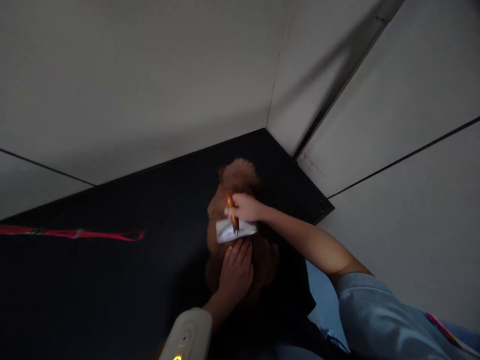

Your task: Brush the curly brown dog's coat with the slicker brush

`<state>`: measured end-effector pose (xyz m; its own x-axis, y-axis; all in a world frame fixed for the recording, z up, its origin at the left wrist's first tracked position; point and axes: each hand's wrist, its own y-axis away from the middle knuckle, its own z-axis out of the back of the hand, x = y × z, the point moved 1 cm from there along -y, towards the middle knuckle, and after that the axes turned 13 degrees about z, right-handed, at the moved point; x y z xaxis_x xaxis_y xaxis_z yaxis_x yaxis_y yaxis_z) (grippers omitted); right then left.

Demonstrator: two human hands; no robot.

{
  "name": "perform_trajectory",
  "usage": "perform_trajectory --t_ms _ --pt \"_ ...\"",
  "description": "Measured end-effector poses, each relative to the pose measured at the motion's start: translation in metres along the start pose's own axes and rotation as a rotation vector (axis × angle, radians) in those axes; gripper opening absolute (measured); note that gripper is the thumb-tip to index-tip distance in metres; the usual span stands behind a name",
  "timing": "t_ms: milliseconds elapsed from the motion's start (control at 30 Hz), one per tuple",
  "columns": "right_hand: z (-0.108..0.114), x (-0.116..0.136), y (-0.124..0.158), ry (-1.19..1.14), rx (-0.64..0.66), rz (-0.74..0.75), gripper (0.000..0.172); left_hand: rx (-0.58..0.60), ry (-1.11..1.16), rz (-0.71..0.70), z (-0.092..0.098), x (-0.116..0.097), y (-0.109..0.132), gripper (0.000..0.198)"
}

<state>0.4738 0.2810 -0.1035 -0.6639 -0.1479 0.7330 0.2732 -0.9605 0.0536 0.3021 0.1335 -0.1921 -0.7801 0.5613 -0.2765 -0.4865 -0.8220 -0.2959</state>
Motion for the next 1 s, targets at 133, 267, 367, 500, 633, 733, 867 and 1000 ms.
perform_trajectory --t_ms 133,267,367,500,633,733,867,1000 --pt "0.006 -0.011 -0.001 0.078 -0.359 -0.175 0.015 -0.030 -0.003 -0.026 0.002 0.003 0.000 0.043" --pt "-0.003 -0.014 0.000 -0.136 -0.046 0.051 0.018 -0.033 0.020 -0.014 0.001 0.007 0.005 0.046" --pt "0.003 -0.023 -0.001 -0.066 -0.249 -0.112 0.016 -0.017 0.002 0.011 -0.002 0.010 0.009 0.060" --pt "0.005 -0.028 -0.002 -0.100 -0.322 -0.076 0.013 -0.028 -0.001 0.014 -0.003 0.012 0.012 0.076" --pt "0.002 -0.031 -0.003 -0.196 -0.180 -0.053 0.013 -0.034 -0.023 0.020 -0.004 0.015 0.014 0.081" --pt "0.008 -0.035 0.001 -0.090 -0.438 -0.169 0.013 -0.005 -0.020 0.036 -0.006 0.018 0.018 0.081" --pt "-0.004 -0.031 0.009 -0.248 -0.124 0.028 0.017 -0.005 -0.012 0.043 -0.008 0.022 0.022 0.082" --pt "-0.006 -0.037 0.018 -0.180 -0.410 -0.176 0.013 -0.004 -0.018 0.046 -0.009 0.024 0.024 0.085"
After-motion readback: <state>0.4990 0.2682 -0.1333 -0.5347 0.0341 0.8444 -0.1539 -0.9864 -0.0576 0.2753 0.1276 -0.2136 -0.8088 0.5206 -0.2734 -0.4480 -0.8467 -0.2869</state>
